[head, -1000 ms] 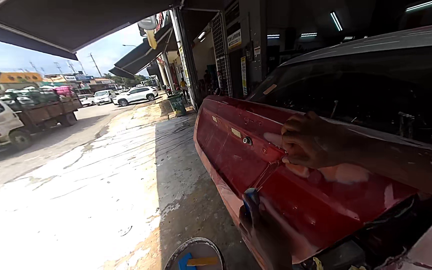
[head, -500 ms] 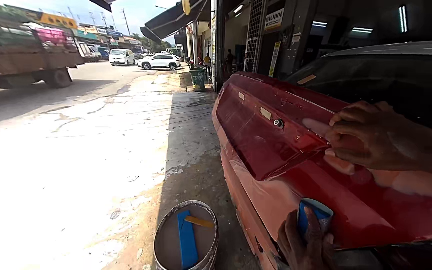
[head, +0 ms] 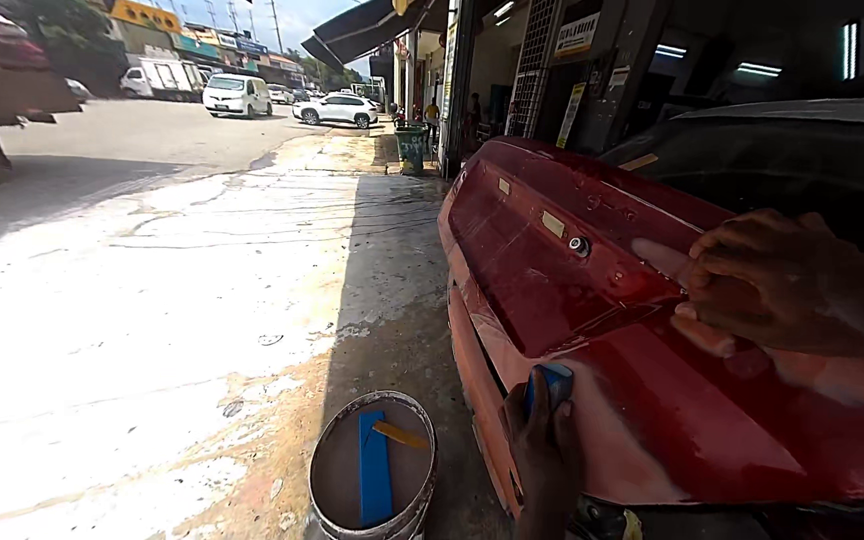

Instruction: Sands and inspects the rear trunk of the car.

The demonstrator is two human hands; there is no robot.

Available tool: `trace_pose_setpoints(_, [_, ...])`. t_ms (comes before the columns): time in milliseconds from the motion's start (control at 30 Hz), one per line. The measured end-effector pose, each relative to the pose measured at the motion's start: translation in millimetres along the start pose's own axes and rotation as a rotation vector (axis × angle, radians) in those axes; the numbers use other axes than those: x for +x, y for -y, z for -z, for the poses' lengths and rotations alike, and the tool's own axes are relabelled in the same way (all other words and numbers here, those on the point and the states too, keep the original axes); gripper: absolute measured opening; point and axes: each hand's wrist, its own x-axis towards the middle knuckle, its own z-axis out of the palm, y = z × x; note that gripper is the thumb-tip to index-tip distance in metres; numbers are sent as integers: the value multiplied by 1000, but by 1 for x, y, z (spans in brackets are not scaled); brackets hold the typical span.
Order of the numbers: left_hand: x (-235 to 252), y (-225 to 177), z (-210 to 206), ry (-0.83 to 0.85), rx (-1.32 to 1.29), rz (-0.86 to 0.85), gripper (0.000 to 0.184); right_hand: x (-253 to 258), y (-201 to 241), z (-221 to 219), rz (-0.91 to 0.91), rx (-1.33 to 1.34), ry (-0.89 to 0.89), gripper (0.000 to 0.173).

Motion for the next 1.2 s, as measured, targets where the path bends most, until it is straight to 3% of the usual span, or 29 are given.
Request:
trace_pose_setpoints(100, [43, 30, -8, -19, -52, 202, 48, -2, -2, 0, 3, 4, 9, 48])
trace_pose_setpoints(167, [28, 11, -4, -15, -58, 334, 47, -4, -3, 1, 17, 17, -4, 46])
trace_pose_setpoints(267, [-30, -40, 14, -6, -92, 398, 47, -3, -3, 3, 43, 13, -38, 47])
trace_pose_setpoints(367, [-43, -58, 40, 135, -109, 498, 49, -9, 12, 5, 35, 5, -42, 46])
trace_pose_setpoints(467, [-20, -53, 62, 342, -133, 495, 52, -36, 99, -11, -147, 87, -5, 53])
trace_pose_setpoints(533, [-7, -41, 69, 415, -234, 455, 37, -57, 181, -27, -196, 117, 270, 63])
trace_pose_setpoints(600, [6, -25, 74, 508, -358, 422, 33, -70, 240, -55, -287, 70, 354, 74])
trace_pose_setpoints(767, [54, 2, 92, 991, -474, 470, 61, -52, 289, -97, -553, -226, 250, 88])
trace_pose_setpoints(833, [67, 9, 100, 1154, -531, 434, 58, -53, 296, -115, -568, -325, 186, 77])
trace_pose_setpoints(900, [83, 23, 108, 1261, -621, 338, 51, -52, 295, -123, -526, -343, 125, 50])
trace_pose_setpoints(967, [110, 45, 114, 1205, -599, 340, 53, -49, 292, -123, -493, -280, 163, 37])
trace_pose_setpoints(1067, [179, 89, 105, 920, -357, 474, 54, -48, 295, -128, -460, -347, 238, 39])
trace_pose_setpoints(1200, [254, 131, 55, 852, -207, 574, 77, -41, 289, -143, -389, -458, 254, 33])
